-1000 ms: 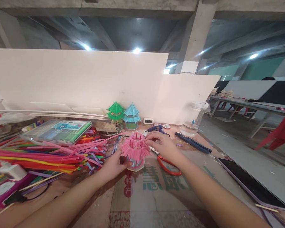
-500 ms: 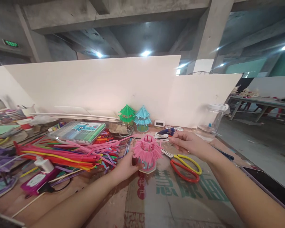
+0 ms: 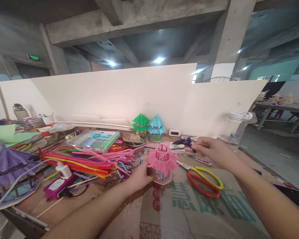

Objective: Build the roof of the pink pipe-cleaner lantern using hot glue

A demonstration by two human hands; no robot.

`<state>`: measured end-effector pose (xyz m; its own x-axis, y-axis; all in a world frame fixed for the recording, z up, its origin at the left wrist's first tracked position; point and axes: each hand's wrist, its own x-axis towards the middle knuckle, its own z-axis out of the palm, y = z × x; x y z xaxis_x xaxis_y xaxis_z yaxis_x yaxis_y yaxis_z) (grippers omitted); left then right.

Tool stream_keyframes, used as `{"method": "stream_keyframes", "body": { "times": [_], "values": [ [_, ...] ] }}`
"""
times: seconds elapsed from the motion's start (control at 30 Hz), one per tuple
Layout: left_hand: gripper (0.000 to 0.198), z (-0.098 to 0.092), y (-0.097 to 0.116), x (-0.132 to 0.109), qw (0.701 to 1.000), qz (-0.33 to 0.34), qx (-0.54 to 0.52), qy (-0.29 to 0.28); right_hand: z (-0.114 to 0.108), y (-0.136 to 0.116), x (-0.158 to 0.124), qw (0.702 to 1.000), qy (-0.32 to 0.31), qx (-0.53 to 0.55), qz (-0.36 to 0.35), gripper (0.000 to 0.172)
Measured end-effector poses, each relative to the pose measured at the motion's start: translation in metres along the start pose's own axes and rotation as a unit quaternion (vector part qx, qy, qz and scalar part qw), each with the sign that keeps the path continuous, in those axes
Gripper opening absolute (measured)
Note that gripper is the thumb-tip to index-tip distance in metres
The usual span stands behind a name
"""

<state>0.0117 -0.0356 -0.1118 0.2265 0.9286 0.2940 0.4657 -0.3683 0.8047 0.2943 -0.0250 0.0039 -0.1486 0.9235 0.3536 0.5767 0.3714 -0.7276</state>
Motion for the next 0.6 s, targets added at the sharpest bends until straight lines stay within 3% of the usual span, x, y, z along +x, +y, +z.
{"method": "stream_keyframes", "body": {
  "times": [0.23, 0.33, 0.4, 0.5, 0.6],
  "values": [
    [0.049, -0.0002, 0.0005, 0.0001, 1.000, 0.009, 0.009, -0.011, -0.0067, 0.0059, 0.0028, 0.993, 0.023, -0.103, -0.053, 0.046],
    [0.049, 0.0002, 0.0007, -0.0002, 1.000, 0.013, 0.008, -0.011, -0.0071, 0.0089, 0.0037, 0.990, 0.086, -0.080, -0.076, 0.028],
    [0.050, 0.0004, 0.0004, -0.0001, 1.000, 0.018, 0.004, -0.011, -0.0060, 0.0099, 0.0030, 0.990, 0.116, -0.048, -0.066, 0.027],
    [0.052, -0.0003, 0.0001, 0.0011, 1.000, 0.028, -0.001, -0.008, -0.0035, 0.0087, 0.0015, 0.995, 0.095, -0.012, -0.032, 0.031],
    [0.052, -0.0024, -0.0005, 0.0027, 0.999, 0.040, -0.001, 0.000, -0.0004, 0.0051, 0.0022, 0.994, 0.090, -0.004, -0.059, 0.029]
  ]
}}
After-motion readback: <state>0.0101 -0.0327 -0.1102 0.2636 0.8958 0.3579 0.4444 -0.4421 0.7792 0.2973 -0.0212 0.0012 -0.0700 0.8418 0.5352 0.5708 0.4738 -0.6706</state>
